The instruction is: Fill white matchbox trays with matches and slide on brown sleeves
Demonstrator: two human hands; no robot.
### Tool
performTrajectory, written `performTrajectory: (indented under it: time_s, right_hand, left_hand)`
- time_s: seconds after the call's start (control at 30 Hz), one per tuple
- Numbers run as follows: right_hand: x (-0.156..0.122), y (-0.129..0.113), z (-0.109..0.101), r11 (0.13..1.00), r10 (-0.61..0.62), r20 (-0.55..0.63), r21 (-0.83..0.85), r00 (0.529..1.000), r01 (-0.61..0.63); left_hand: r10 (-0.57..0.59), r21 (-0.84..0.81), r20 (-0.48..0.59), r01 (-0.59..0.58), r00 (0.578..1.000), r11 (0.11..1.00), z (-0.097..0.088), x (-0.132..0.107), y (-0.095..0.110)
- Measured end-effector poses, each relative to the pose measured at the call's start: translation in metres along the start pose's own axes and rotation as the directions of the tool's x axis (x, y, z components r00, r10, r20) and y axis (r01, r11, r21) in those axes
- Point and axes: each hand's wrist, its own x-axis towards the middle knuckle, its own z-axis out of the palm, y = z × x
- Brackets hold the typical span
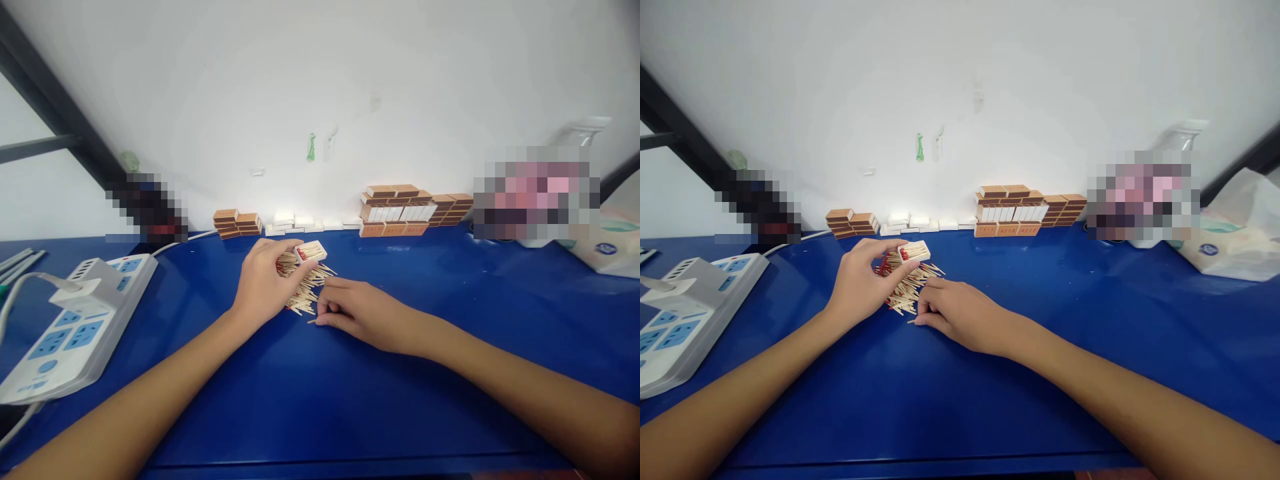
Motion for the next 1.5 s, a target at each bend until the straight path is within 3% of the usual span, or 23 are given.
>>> performTrajectory:
  time_s: [0.13, 0.33, 0.47, 0.63, 0.73, 0.87, 0.97, 1.1, 1.17, 1.33, 1.5]
  right_hand:
    - [-0.002, -0.001, -0.006, 0.999, -0.006, 0.03, -0.036, 1.0, 0.007]
    - [0.0, 0.012, -0.013, 0.981, -0.068, -0.279, -0.193, 0.958, 0.014]
    - [0.001, 0.012, -0.015, 0.96, -0.171, -0.316, -0.265, 0.933, 0.086]
    - [-0.001, 0.007, -0.02, 0.979, -0.192, -0.461, -0.15, 0.866, 0.137]
    - [0.001, 0.007, -0.02, 0.992, -0.039, -0.561, 0.078, 0.827, 0.1]
    - [0.005, 0.01, -0.016, 0.922, 0.203, -0.551, 0.385, 0.81, 0.031]
    - [0.006, 0.012, -0.015, 0.938, 0.185, -0.539, 0.345, 0.822, 0.015]
    - [0.006, 0.018, -0.015, 0.974, 0.139, -0.593, 0.226, 0.793, -0.002]
    - [0.006, 0.024, -0.014, 0.983, 0.112, -0.589, 0.185, 0.801, -0.001]
    - [0.008, 0.041, -0.006, 0.999, 0.011, -0.43, -0.035, 0.903, -0.029]
    - [0.01, 0.045, 0.001, 0.996, 0.008, -0.328, -0.085, 0.945, -0.038]
  left_hand:
    - [0.027, -0.003, 0.008, -0.027, 1.0, 1.0, 0.001, -0.001, 0.001]
    - [0.121, -0.021, 0.015, -0.12, 0.993, 0.993, 0.004, -0.002, 0.0]
    - [0.198, -0.025, 0.021, -0.197, 0.98, 0.98, 0.005, -0.002, -0.004]
    - [0.327, -0.118, 0.106, -0.314, 0.939, 0.942, 0.005, -0.003, -0.002]
    - [0.376, -0.186, 0.146, -0.348, 0.915, 0.919, 0.004, -0.005, 0.003]
    - [0.288, -0.236, 0.1, -0.259, 0.952, 0.937, 0.003, -0.005, 0.007]
    - [0.182, -0.242, 0.073, -0.16, 0.981, 0.957, 0.002, -0.005, 0.008]
    - [0.076, -0.211, 0.06, -0.062, 0.995, 0.976, 0.002, -0.003, 0.007]
    - [0.043, -0.174, 0.041, -0.035, 0.998, 0.984, 0.002, -0.002, 0.007]
    - [-0.001, -0.078, -0.06, -0.004, 0.998, 0.997, 0.001, 0.001, 0.003]
    - [-0.054, -0.113, -0.067, 0.046, 0.996, 0.993, 0.002, 0.001, -0.001]
